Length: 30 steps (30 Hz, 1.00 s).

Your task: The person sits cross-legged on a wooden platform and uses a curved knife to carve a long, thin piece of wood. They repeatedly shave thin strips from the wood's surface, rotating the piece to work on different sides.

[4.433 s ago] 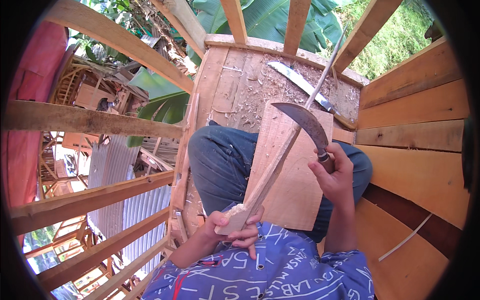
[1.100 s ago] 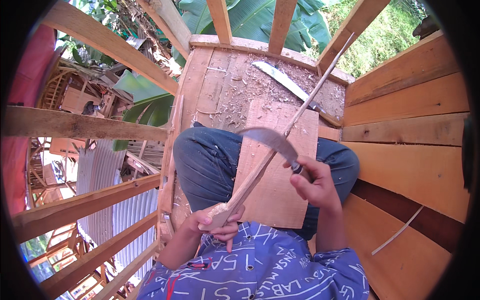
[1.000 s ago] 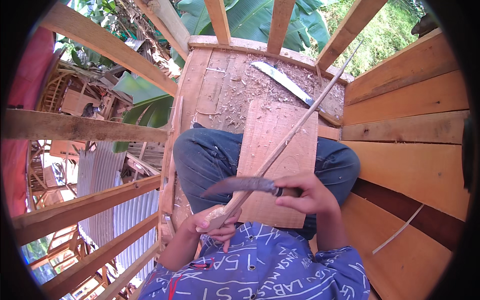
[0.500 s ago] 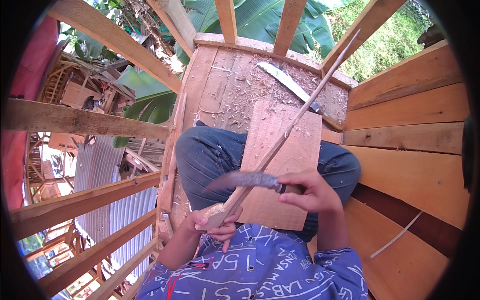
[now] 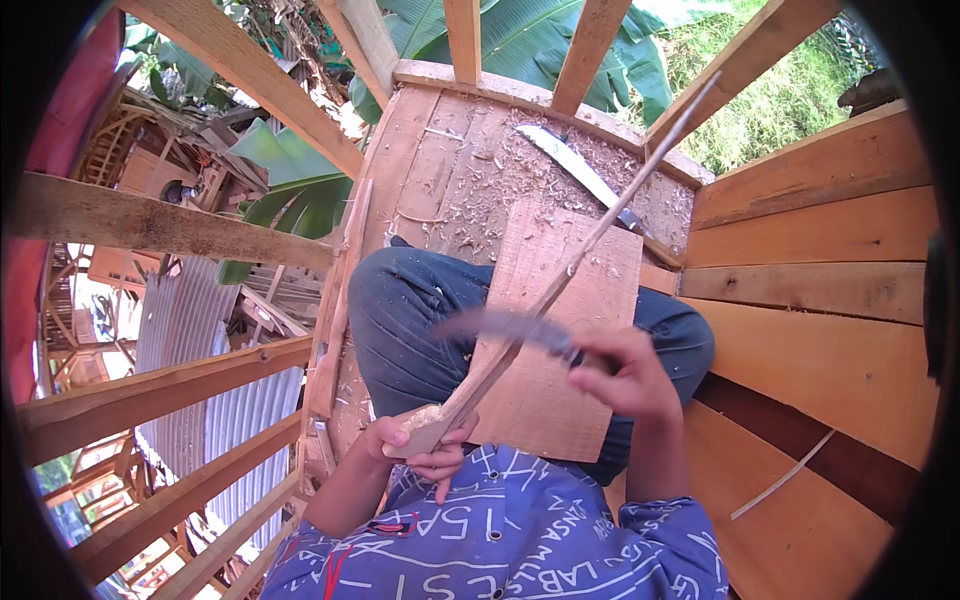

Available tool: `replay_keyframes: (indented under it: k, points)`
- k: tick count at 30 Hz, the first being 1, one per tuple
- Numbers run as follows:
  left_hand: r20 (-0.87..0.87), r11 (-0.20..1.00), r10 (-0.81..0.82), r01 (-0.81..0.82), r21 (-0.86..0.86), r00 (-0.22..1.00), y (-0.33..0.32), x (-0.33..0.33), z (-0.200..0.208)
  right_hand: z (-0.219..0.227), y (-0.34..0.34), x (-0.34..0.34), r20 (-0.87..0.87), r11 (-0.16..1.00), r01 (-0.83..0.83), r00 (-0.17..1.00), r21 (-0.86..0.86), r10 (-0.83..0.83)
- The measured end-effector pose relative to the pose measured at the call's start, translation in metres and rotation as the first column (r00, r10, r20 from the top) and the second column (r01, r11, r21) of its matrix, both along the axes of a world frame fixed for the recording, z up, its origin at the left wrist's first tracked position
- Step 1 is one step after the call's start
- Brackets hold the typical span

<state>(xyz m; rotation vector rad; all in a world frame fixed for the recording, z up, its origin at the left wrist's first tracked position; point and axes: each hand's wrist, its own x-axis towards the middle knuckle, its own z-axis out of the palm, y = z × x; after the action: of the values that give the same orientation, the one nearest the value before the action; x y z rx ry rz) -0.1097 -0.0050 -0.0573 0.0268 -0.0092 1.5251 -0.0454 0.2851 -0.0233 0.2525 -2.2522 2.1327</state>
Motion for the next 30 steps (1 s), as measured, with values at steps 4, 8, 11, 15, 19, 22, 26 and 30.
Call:
replay_keyframes:
  k: [4, 8, 11, 15, 19, 22, 26, 30]
  points:
    - [-0.01, 1.0, 0.001, -0.001, 0.008, 1.0, 0.007, -0.001, 0.0, 0.017, -0.018, 0.005, 0.396, 0.948, 0.319, 0.872, -0.018, -0.286]
    - [0.037, 0.991, 0.049, -0.053, 0.123, 0.998, -0.001, 0.005, -0.003, 0.025, 0.001, -0.007, 0.333, 0.938, 0.339, 0.895, -0.079, -0.295]
    - [0.088, 0.995, 0.008, -0.017, 0.102, 0.996, -0.001, 0.007, -0.013, 0.022, -0.01, -0.004, 0.17, 0.983, 0.174, 0.968, 0.063, -0.183]
    - [0.075, 0.995, 0.0, -0.008, 0.1, 0.997, 0.0, 0.006, -0.007, 0.015, 0.004, 0.0, 0.237, 0.972, 0.229, 0.948, -0.056, -0.21]
    - [0.083, 0.996, 0.002, -0.009, 0.089, 0.997, 0.0, 0.01, -0.008, 0.024, -0.01, 0.004, 0.309, 0.971, 0.237, 0.923, 0.015, -0.23]
    - [0.077, 0.995, -0.006, -0.002, 0.097, 0.997, -0.001, 0.006, -0.005, 0.021, 0.004, 0.006, 0.271, 0.931, 0.36, 0.891, 0.067, -0.364]
    - [0.16, 0.994, 0.009, -0.026, 0.104, 0.987, 0.01, 0.013, -0.01, 0.005, -0.012, 0.008, 0.073, 0.831, 0.512, 0.841, 0.215, -0.537]
    - [0.346, 0.971, -0.023, -0.063, 0.233, 0.938, 0.017, 0.025, -0.007, -0.001, -0.015, -0.004, -0.262, 0.719, 0.587, 0.809, 0.371, -0.526]
